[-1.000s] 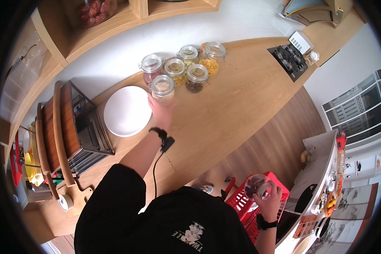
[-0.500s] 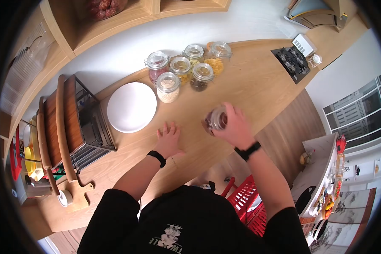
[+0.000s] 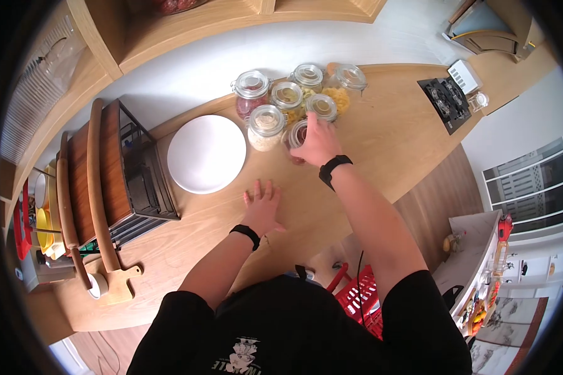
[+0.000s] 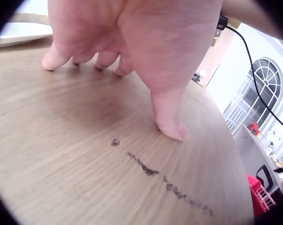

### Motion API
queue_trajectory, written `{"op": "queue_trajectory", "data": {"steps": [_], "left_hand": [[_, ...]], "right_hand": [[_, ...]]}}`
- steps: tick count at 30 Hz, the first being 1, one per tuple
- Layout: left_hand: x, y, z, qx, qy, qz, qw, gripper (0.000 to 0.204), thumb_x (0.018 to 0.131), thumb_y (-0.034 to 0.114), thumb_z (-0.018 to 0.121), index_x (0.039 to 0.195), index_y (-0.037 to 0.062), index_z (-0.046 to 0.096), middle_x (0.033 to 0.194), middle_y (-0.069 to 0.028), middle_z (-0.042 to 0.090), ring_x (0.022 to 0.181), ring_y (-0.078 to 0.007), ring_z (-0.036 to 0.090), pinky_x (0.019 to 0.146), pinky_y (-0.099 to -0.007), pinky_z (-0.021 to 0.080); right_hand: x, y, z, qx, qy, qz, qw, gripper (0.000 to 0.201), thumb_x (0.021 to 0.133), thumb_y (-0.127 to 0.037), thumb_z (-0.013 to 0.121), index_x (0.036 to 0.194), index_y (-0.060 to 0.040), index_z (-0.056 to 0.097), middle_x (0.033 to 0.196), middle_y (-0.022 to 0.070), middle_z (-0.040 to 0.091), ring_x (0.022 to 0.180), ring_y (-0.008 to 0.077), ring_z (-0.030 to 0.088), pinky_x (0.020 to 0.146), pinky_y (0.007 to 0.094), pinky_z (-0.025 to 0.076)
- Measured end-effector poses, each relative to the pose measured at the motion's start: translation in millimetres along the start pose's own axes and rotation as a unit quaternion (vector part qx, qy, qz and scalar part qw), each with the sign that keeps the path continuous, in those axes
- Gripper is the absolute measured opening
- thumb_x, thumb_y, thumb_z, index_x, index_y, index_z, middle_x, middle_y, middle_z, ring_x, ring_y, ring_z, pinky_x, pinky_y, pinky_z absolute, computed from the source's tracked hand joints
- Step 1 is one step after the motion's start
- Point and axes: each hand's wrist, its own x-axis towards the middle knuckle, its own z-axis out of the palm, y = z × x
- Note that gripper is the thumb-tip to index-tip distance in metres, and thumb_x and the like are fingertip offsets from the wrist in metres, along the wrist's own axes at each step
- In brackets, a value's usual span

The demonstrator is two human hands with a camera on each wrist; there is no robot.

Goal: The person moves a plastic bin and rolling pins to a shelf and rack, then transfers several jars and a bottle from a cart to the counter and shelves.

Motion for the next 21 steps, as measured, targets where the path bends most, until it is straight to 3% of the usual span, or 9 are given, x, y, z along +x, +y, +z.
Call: {"op": "queue_trajectory", "data": {"steps": [9,12,16,18,19,21], "left_hand": [[-1.8,6.3,-6.7,-0.002,-0.003,-0.007,1.000,0.129,0.059,0.051,0.094,0.161,0.0099,0.025,0.169,-0.0205,0.016,0.155,-0.0505,0.006,0.116,-0.0762,0.016],[-0.5,7.0,-6.1,0.003,0.000,-0.011,1.000,0.129,0.059,0.049,0.094,0.160,0.0102,0.025,0.168,-0.0192,0.018,0.155,-0.0501,0.008,0.116,-0.0767,0.017],[-1.2,8.3,-9.1,0.016,-0.012,-0.010,1.000,0.129,0.060,0.053,0.093,0.160,0.0095,0.025,0.168,-0.0200,0.017,0.154,-0.0515,0.007,0.115,-0.0770,0.017],[-1.7,6.8,-6.8,0.018,-0.009,-0.003,1.000,0.129,0.061,0.055,0.092,0.161,0.0091,0.024,0.168,-0.0205,0.017,0.154,-0.0521,0.007,0.115,-0.0770,0.017],[-0.8,5.3,-6.2,0.017,-0.003,-0.001,1.000,0.129,0.062,0.058,0.090,0.161,0.0087,0.024,0.168,-0.0210,0.017,0.154,-0.0526,0.007,0.115,-0.0771,0.017],[-0.8,3.9,-2.8,0.026,0.002,0.010,1.000,0.130,0.062,0.060,0.089,0.161,0.0081,0.024,0.168,-0.0216,0.017,0.154,-0.0531,0.007,0.114,-0.0771,0.017]], "right_hand": [[1.3,-6.3,10.8,-0.022,-0.037,0.045,0.998,0.095,0.062,-0.033,0.089,0.136,-0.0046,0.036,0.129,0.0321,0.053,0.119,0.0486,0.053,0.102,0.0500,0.049],[1.1,-1.3,18.3,-0.030,-0.060,0.068,0.995,0.104,0.065,-0.040,0.086,0.148,-0.0060,0.033,0.131,0.0283,0.055,0.120,0.0461,0.055,0.103,0.0483,0.048],[-7.3,5.3,28.5,-0.008,-0.012,0.077,0.997,0.103,0.068,-0.047,0.086,0.148,-0.0068,0.035,0.132,0.0268,0.055,0.118,0.0446,0.057,0.099,0.0480,0.050],[-12.6,21.8,43.2,0.049,0.084,-0.008,0.995,0.099,0.071,-0.050,0.088,0.143,-0.0011,0.041,0.128,0.0285,0.054,0.113,0.0470,0.055,0.100,0.0508,0.049],[-19.8,24.4,49.5,0.079,0.153,-0.031,0.985,0.088,0.080,-0.048,0.082,0.143,0.0002,0.044,0.131,0.0271,0.053,0.113,0.0471,0.055,0.100,0.0518,0.048],[-42.8,34.2,51.8,0.108,0.208,-0.027,0.972,0.082,0.085,-0.045,0.078,0.144,0.0005,0.043,0.132,0.0271,0.053,0.113,0.0473,0.055,0.099,0.0526,0.048]]}}
